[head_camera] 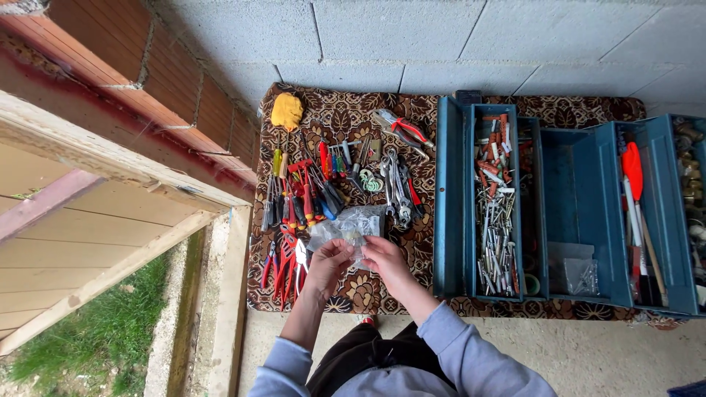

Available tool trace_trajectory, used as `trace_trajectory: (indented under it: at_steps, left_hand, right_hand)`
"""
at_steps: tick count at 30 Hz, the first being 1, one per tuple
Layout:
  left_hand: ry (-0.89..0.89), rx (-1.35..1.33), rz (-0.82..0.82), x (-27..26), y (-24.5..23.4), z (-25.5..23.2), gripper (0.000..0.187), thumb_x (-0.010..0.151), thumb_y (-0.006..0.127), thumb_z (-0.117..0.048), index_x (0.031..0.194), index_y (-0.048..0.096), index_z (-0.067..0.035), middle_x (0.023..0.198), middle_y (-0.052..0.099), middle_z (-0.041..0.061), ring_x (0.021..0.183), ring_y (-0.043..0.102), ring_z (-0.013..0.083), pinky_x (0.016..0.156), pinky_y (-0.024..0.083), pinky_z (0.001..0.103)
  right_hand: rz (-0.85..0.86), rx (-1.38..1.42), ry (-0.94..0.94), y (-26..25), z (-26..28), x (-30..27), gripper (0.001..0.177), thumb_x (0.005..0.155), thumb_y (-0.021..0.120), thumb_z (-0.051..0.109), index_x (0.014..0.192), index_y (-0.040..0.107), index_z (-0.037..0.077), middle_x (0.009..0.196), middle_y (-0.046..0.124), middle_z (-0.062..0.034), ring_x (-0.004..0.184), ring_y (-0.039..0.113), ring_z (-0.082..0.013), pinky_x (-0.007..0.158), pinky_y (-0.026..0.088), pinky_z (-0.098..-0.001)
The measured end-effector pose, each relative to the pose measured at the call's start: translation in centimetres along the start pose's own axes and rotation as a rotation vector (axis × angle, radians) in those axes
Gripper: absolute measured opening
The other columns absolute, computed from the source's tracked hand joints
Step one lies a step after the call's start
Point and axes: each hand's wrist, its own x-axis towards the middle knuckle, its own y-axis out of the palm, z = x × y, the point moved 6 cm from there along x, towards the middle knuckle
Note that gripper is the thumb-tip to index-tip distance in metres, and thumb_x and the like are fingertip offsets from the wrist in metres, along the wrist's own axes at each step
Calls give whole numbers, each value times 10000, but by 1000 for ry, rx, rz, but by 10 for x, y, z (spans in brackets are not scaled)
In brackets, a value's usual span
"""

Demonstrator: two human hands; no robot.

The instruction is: The person wipes the inside of a blue toolbox drawer with a yellow cloth, then places a small tin and several plastic bags of hardware into the drawer. The person repeatedly picks up and sets down the cloth and bags while arranging items inside the drawer.

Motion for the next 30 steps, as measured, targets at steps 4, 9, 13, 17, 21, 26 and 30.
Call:
trace_trajectory:
  at_steps: [4,9,13,17,21,26,30]
  left_hand:
    - [86,-56,114,-27,35,-25,197,831,840,-42,925,668,-49,818,648,16,773,734,162,721,605,240]
    - [42,-96,237,-72,84,-55,397,879,797,-150,1191,574,-48,944,622,27,796,695,143,691,603,242]
    - [50,-126,289,-53,105,-28,208,886,794,-78,1053,677,-38,797,707,13,654,734,146,672,653,294]
    - [85,-213,303,-59,128,-21,199,880,795,-58,1024,659,-68,744,700,7,693,766,194,735,668,373]
    - [94,-223,327,-80,153,-23,224,869,801,-55,1032,648,-60,721,673,15,686,764,206,731,670,380]
    - [98,-227,397,-101,182,-26,248,870,791,-35,1056,627,-39,787,715,74,737,775,246,736,678,380]
    - [124,-223,425,-110,197,-24,235,877,784,-40,1034,611,-15,812,716,92,760,774,246,748,677,370]
  right_hand:
    - [-21,40,-104,-14,30,-17,369,954,680,38,1312,628,-38,1087,658,-133,968,643,-189,879,554,-303]
    - [-63,-80,-219,-43,62,-37,391,877,775,36,1247,685,-54,1017,743,-118,854,688,-97,811,599,-258]
    - [-76,-182,-309,-67,101,-60,327,872,779,83,1188,746,6,1003,748,-100,883,681,-106,797,597,-266]
    - [-106,-69,-382,-97,127,-93,279,958,699,145,1211,719,29,1082,739,-128,963,702,-177,883,591,-344]
    - [-142,-143,-474,-130,130,-107,222,933,724,78,1146,740,16,1042,755,-147,972,729,-199,864,596,-328]
    - [-151,-236,-678,-133,153,-142,206,869,778,-2,1075,773,-2,964,764,-113,859,723,-125,786,603,-269]
    - [-151,-243,-761,-137,160,-161,225,866,768,-31,1089,768,-4,978,748,-104,871,709,-128,793,609,-284]
